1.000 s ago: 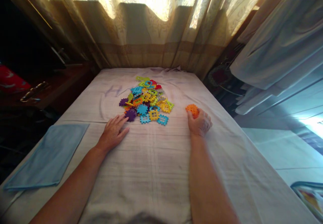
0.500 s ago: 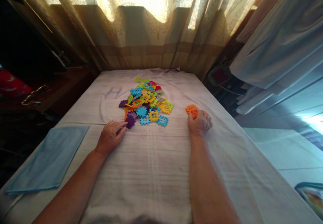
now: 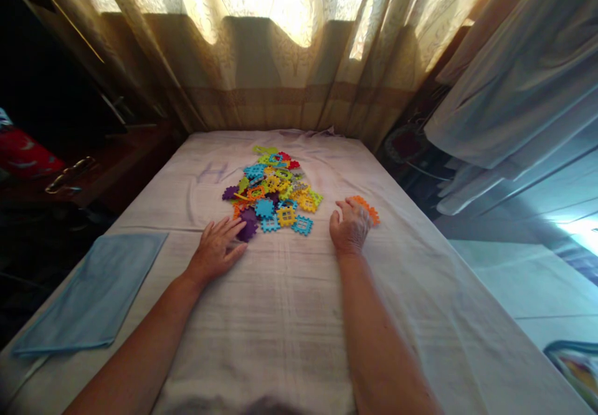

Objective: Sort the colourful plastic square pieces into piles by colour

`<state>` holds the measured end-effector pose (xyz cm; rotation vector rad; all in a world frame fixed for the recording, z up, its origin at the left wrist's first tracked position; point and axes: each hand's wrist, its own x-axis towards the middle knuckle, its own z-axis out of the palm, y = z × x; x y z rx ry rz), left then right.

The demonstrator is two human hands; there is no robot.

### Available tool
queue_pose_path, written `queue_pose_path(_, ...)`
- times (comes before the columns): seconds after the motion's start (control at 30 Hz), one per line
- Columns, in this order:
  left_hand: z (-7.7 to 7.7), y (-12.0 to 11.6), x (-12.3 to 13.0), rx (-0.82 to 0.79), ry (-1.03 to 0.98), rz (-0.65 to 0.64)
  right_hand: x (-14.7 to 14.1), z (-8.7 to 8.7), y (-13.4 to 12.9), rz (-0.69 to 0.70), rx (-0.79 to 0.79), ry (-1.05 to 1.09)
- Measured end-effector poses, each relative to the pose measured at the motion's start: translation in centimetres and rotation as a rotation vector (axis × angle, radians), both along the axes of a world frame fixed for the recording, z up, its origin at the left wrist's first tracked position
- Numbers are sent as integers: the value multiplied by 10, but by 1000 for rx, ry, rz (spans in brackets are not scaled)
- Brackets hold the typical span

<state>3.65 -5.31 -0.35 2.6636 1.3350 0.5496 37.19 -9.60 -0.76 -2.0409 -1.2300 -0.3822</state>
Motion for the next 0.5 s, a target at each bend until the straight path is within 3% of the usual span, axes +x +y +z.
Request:
queue_pose_path(0.13, 4, 0, 0, -50, -34, -67, -32, 7, 1, 144, 17, -68)
queue_pose_path(0.23, 6, -1, 0, -68, -78, -58, -70, 17, 6, 340, -8, -118)
queue_pose_path(0.37, 6, 0, -1, -79, -123, -49, -120, 30, 19, 618, -179, -202)
queue_pose_path(0.5, 2, 4, -4, -54, -186, -17, -147, 36, 34, 753, -378, -270)
